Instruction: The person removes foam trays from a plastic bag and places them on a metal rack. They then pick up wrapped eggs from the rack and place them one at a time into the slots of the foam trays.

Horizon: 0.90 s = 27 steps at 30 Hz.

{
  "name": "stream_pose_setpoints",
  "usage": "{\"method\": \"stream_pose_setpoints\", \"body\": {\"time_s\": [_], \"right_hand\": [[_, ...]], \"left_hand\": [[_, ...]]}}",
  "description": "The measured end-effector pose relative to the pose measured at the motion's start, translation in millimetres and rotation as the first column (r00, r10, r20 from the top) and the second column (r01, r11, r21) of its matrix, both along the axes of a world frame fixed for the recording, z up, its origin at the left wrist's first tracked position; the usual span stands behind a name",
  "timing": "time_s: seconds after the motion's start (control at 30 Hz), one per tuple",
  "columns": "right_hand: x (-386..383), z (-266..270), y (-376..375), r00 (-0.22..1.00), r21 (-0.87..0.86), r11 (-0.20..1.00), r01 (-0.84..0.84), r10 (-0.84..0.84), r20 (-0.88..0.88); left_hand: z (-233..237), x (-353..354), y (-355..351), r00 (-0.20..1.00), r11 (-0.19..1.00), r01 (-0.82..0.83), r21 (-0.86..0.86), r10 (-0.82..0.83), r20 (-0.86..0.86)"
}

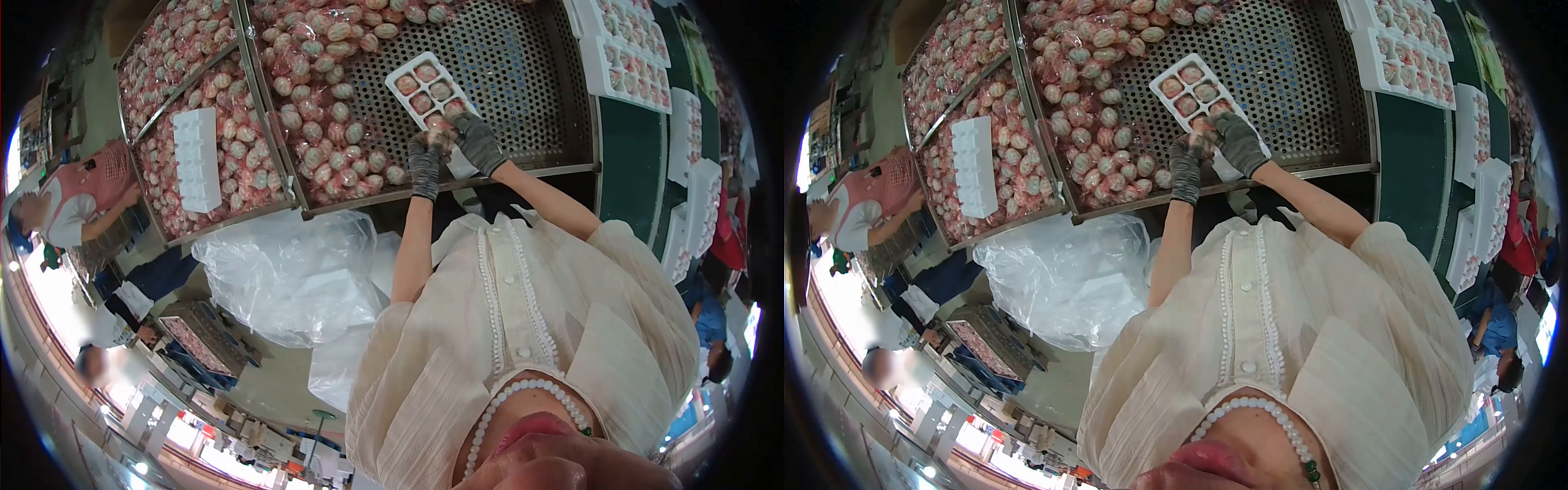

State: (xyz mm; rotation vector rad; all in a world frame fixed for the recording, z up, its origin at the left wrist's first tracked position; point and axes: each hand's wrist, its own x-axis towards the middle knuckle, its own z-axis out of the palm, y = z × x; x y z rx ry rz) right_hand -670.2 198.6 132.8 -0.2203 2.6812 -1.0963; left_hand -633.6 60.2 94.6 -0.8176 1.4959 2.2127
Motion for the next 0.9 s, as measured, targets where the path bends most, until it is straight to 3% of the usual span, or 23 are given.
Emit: {"method": "stream_pose_setpoints", "body": {"time_s": [0.03,0.07,0.13,0.17,0.23,0.27,0.3,0.37,0.43,0.5,0.53,0.57,0.6,0.63,0.7,0.77,0.8,0.83,0.87,0.9], "right_hand": [[9.3,-16.0,7.3,0.968,0.116,0.992,-0.055,0.081,-0.239],[17.7,-25.5,7.1,0.983,-0.005,1.000,-0.021,0.020,-0.181],[26.1,-36.8,8.9,0.993,-0.031,0.999,-0.011,0.007,-0.116],[28.5,-38.3,8.3,0.999,-0.062,0.998,0.004,-0.007,-0.049],[26.2,-45.4,7.7,0.999,-0.008,1.000,0.005,-0.005,-0.037],[20.3,-52.5,10.2,1.000,0.013,1.000,0.012,-0.012,0.007],[18.0,-57.5,12.0,0.999,0.037,0.999,0.017,-0.019,0.049],[13.9,-46.2,14.5,0.999,0.036,0.999,-0.013,0.011,0.031],[12.6,-41.5,20.3,0.996,0.105,0.992,-0.070,0.063,0.068],[13.6,-37.7,29.6,0.996,0.052,0.994,-0.092,0.093,-0.005],[16.9,-38.7,30.2,0.996,0.056,0.995,-0.080,0.078,0.034],[23.2,-40.1,28.1,0.995,0.055,0.996,-0.070,0.066,0.077],[25.3,-41.1,27.0,0.998,0.017,0.999,-0.046,0.047,-0.045],[22.2,-39.4,24.8,0.996,0.008,0.997,-0.074,0.074,-0.048],[19.1,-28.5,21.7,0.993,0.046,0.995,-0.087,0.090,-0.082],[14.7,-23.0,19.7,0.989,0.019,0.990,-0.138,0.138,-0.047],[14.7,-23.2,18.5,0.973,0.019,0.976,-0.217,0.218,-0.076],[15.8,-24.4,16.9,0.950,0.022,0.956,-0.293,0.294,-0.105],[15.1,-26.6,14.4,0.963,0.071,0.961,-0.269,0.268,0.026],[16.9,-28.0,14.3,0.961,0.068,0.959,-0.276,0.274,0.027]], "left_hand": [[4.4,4.4,5.5,1.000,1.000,-0.007,0.001,0.007,-0.001],[10.0,9.7,12.6,0.999,0.982,0.028,-0.185,-0.025,0.021],[7.1,15.2,22.9,1.000,0.863,0.010,-0.505,-0.020,-0.015],[-0.2,18.8,24.8,1.000,0.861,0.007,-0.509,-0.015,-0.011],[-1.6,19.5,26.2,0.939,0.529,-0.135,-0.838,-0.200,-0.278],[-1.7,13.8,28.7,0.968,0.542,-0.020,-0.840,-0.199,-0.152],[-0.1,10.5,33.1,0.970,0.537,-0.020,-0.843,-0.194,-0.147],[4.3,4.3,42.8,0.952,0.252,0.052,-0.966,-0.305,-0.029],[13.7,6.7,45.8,0.948,0.276,0.094,-0.957,-0.318,0.001],[24.3,5.2,52.9,0.966,0.394,0.125,-0.911,-0.257,0.021],[-19.3,11.0,52.4,0.945,0.356,0.033,-0.934,-0.315,-0.087],[-10.8,9.0,54.9,0.952,0.351,0.033,-0.936,-0.295,-0.077],[-2.8,0.8,56.4,0.966,0.349,0.107,-0.931,-0.258,0.014],[3.9,-5.4,57.7,0.970,0.352,0.177,-0.919,-0.220,0.103],[-7.8,2.8,61.7,0.986,0.296,0.125,-0.947,-0.142,0.086],[-33.4,9.6,52.3,0.967,0.449,0.095,-0.888,-0.253,-0.024],[-47.6,14.1,47.2,0.972,0.566,0.048,-0.823,-0.216,-0.092],[-58.6,23.1,41.9,0.975,0.559,0.042,-0.828,-0.203,-0.087],[-64.3,30.5,37.1,0.983,0.705,0.012,-0.709,-0.137,-0.120],[-70.4,36.7,33.8,0.987,0.825,-0.024,-0.564,-0.069,-0.143]]}}
